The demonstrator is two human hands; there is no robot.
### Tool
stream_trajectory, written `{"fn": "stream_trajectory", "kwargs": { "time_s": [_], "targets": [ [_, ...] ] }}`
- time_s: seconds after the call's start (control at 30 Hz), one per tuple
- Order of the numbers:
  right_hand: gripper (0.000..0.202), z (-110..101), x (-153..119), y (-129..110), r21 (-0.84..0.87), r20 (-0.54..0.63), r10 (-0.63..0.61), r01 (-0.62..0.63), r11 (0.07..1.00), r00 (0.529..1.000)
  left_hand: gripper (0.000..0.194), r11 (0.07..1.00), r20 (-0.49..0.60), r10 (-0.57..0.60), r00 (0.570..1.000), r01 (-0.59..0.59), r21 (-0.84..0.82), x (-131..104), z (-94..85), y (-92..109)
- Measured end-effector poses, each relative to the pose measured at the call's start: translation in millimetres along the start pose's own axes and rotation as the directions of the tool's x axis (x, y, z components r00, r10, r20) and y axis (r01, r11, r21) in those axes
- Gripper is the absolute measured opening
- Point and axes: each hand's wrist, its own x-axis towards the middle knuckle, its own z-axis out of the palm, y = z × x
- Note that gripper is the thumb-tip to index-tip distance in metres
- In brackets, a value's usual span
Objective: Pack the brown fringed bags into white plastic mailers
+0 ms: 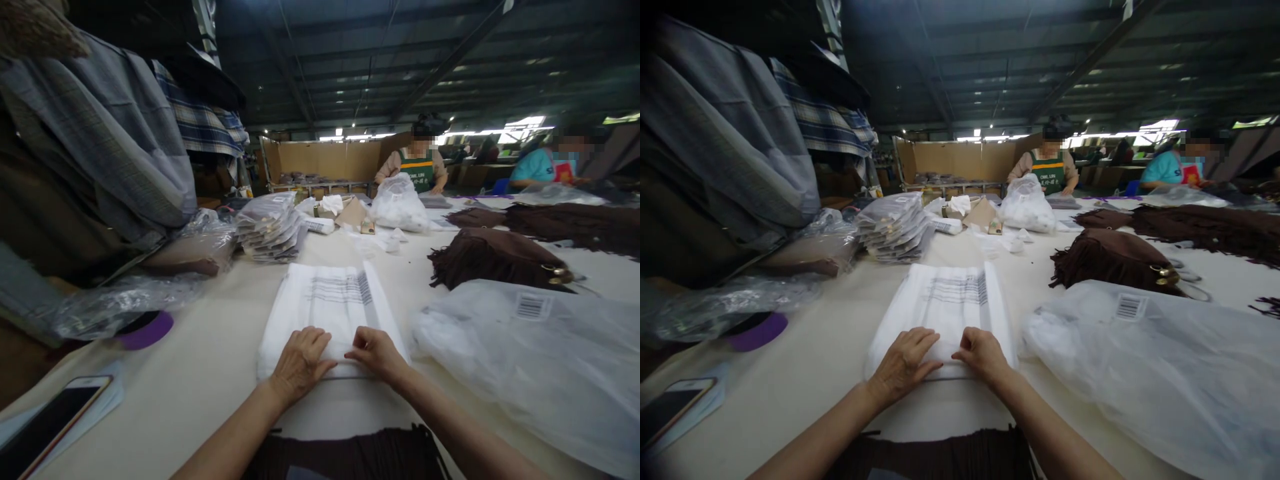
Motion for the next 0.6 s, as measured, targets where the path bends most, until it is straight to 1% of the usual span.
{"fn": "stream_trajectory", "kwargs": {
  "time_s": [0.07,0.1,0.2,0.27,0.33,0.43,0.53,0.6],
  "targets": [
    [0.028,-3.6,4.4,-0.1,0.098,0.031,0.009,-0.012,0.995,0.999,0.018,1.000,0.012,0.004,1.000,-0.004,0.002,9.0,-0.4,2.5],
    [0.029,-5.4,5.9,-0.6,0.137,0.039,0.004,-0.010,0.990,0.999,0.015,1.000,0.017,0.000,1.000,0.000,0.008,12.9,-1.1,3.7],
    [0.032,-10.1,7.4,-4.3,0.202,0.034,-0.033,0.025,0.979,0.999,0.030,0.999,0.031,-0.035,0.999,0.034,0.040,21.5,-5.2,8.5],
    [0.033,-12.7,5.8,-8.4,0.201,0.013,-0.071,0.066,0.977,0.997,0.031,0.996,0.052,-0.061,0.997,0.058,0.061,25.0,-9.3,11.7],
    [0.031,-15.4,2.1,-12.8,0.158,-0.028,-0.115,0.118,0.980,0.993,0.028,0.993,0.081,-0.089,0.993,0.083,0.080,27.1,-14.8,13.5],
    [0.024,-19.0,-5.9,-18.1,0.038,-0.090,-0.213,0.217,0.975,0.973,0.025,0.985,0.111,-0.157,0.981,0.147,0.093,28.5,-25.3,13.7],
    [0.021,-20.6,-13.7,-22.0,-0.087,-0.109,-0.321,0.312,0.946,0.941,0.026,0.974,0.161,-0.221,0.962,0.210,0.082,28.4,-36.1,16.5],
    [0.024,-21.1,-17.5,-24.6,-0.163,-0.117,-0.372,0.352,0.922,0.921,0.028,0.971,0.191,-0.234,0.953,0.220,0.088,27.9,-41.3,22.4]
  ]
}}
